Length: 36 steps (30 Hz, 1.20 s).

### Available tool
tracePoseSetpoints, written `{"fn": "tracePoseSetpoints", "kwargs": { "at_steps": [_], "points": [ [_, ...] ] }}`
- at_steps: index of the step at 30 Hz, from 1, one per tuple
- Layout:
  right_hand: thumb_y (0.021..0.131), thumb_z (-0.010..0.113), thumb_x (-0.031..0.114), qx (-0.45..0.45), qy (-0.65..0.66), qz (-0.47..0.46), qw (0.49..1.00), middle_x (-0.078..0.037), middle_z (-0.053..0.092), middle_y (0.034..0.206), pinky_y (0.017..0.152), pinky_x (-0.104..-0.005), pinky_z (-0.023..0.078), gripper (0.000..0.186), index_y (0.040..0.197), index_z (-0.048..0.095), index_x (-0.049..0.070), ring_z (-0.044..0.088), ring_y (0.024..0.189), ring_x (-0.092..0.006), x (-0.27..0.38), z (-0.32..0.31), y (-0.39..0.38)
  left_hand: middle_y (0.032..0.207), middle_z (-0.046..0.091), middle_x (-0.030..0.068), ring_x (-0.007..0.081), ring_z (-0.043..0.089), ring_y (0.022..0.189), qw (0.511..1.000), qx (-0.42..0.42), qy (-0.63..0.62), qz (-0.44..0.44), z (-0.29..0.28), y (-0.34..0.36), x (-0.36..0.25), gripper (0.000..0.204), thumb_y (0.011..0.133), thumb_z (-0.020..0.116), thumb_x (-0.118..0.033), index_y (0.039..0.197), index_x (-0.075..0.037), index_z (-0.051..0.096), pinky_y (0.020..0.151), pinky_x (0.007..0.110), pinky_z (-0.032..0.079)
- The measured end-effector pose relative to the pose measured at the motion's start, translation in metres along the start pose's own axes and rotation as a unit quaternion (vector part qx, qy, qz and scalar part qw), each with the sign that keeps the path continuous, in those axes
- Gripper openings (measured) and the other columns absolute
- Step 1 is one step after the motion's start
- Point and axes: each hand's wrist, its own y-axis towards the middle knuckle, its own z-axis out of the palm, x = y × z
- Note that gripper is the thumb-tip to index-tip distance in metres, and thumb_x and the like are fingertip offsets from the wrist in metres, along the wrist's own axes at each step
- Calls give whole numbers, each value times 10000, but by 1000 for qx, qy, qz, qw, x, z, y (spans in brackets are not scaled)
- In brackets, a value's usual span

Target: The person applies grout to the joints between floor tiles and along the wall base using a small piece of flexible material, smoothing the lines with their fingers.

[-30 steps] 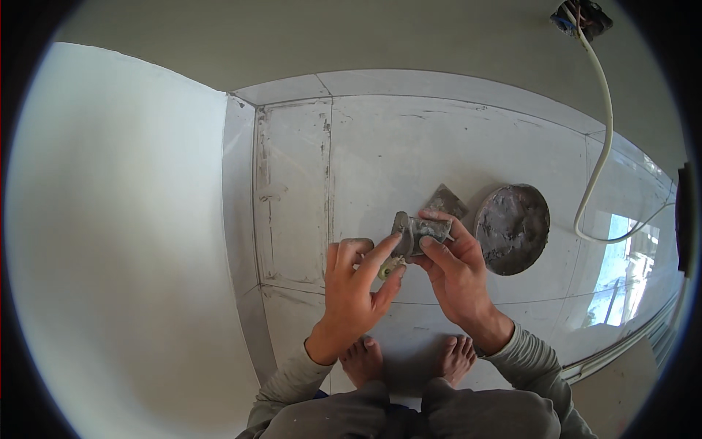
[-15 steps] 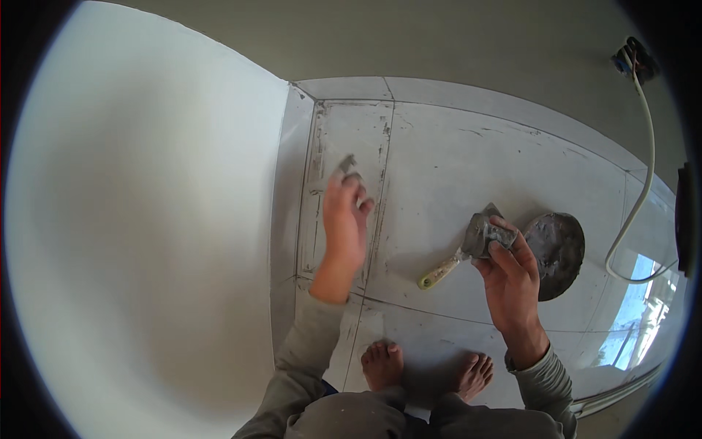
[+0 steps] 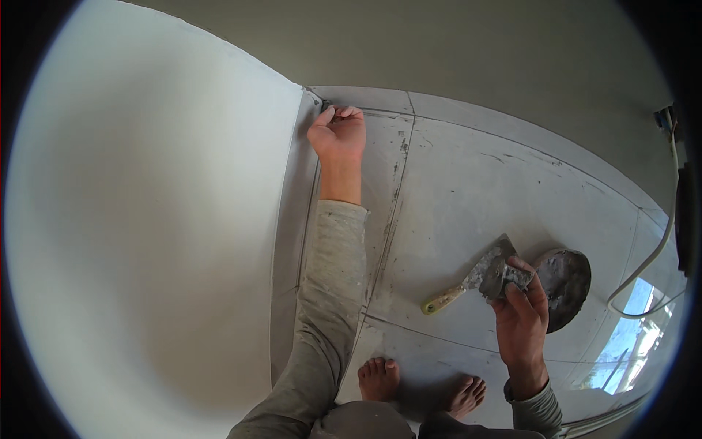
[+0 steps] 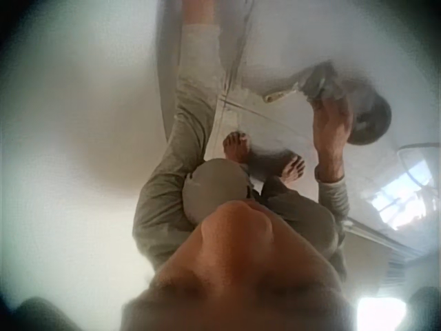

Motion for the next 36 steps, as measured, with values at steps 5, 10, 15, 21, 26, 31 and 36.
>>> {"fn": "tracePoseSetpoints", "kwargs": {
  "at_steps": [5, 10, 15, 21, 26, 31, 36],
  "points": [
    [974, 525, -9, -3, 3, 9, 1000, -141, 653, 1183, 948, -396, 553, 363, 1336, 521, -26, 657, 1069, -213, -2, -5, 3, 883, 417, 63, 192, 420, 772, 998, 6, -53, -14, 20, -15, 1, 92, 953, 426, 34, 914, -49, 427, 700, 338, 405],
    [977, 517, 11, 10, -16, 1, 1000, -138, 651, 1218, 976, -392, 524, 380, 1357, 527, -8, 647, 1102, -218, -3, -7, 4, 925, 450, 78, 193, 413, 790, 997, 55, -47, 1, 40, -25, 1, 95, 936, 437, 57, 940, -39, 441, 707, 335, 398],
    [973, 527, -2, -7, -7, -3, 1000, -144, 651, 1195, 952, -392, 540, 374, 1346, 524, -19, 652, 1077, -218, -1, -4, 4, 937, 475, 61, 183, 426, 804, 997, 52, 45, 32, 33, -20, 7, 132, 901, 475, 67, 956, -52, 464, 708, 320, 406],
    [968, 531, -7, -13, -16, 5, 1000, -140, 654, 1175, 945, -390, 541, 375, 1342, 527, -22, 651, 1064, -214, -2, -7, 5, 1083, 480, 31, 151, 442, 946, 916, 43, 363, 167, 19, -19, 30, 268, 858, 497, 39, 1106, -62, 479, 862, 347, 407],
    [967, 523, -2, 8, -32, 4, 999, -131, 654, 1176, 955, -384, 528, 380, 1346, 533, -13, 645, 1074, -205, -3, -11, 3, 1102, 455, 18, 156, 424, 972, 797, 0, 549, 252, 2, -2, 31, 488, 852, 530, 18, 1334, 57, 467, 970, 291, 336],
    [966, 531, 3, -4, -36, 3, 999, -135, 653, 1182, 951, -384, 529, 376, 1341, 535, -13, 645, 1068, -205, -3, -13, 2, 1287, 438, 283, 365, 494, 1189, 456, 10, 827, 330, -6, -23, 22, 761, 882, 519, -49, 1510, 195, 164, 1066, 417, 401],
    [966, 538, 8, 0, -43, 6, 999, -136, 653, 1186, 951, -389, 529, 378, 1344, 534, -9, 644, 1067, -204, -4, -16, 2, 1157, 458, 245, 360, 497, 1075, 254, 20, 889, 380, -15, -50, 25, 847, 847, 608, -87, 1527, 158, 166, 919, 463, 469]
  ]
}}
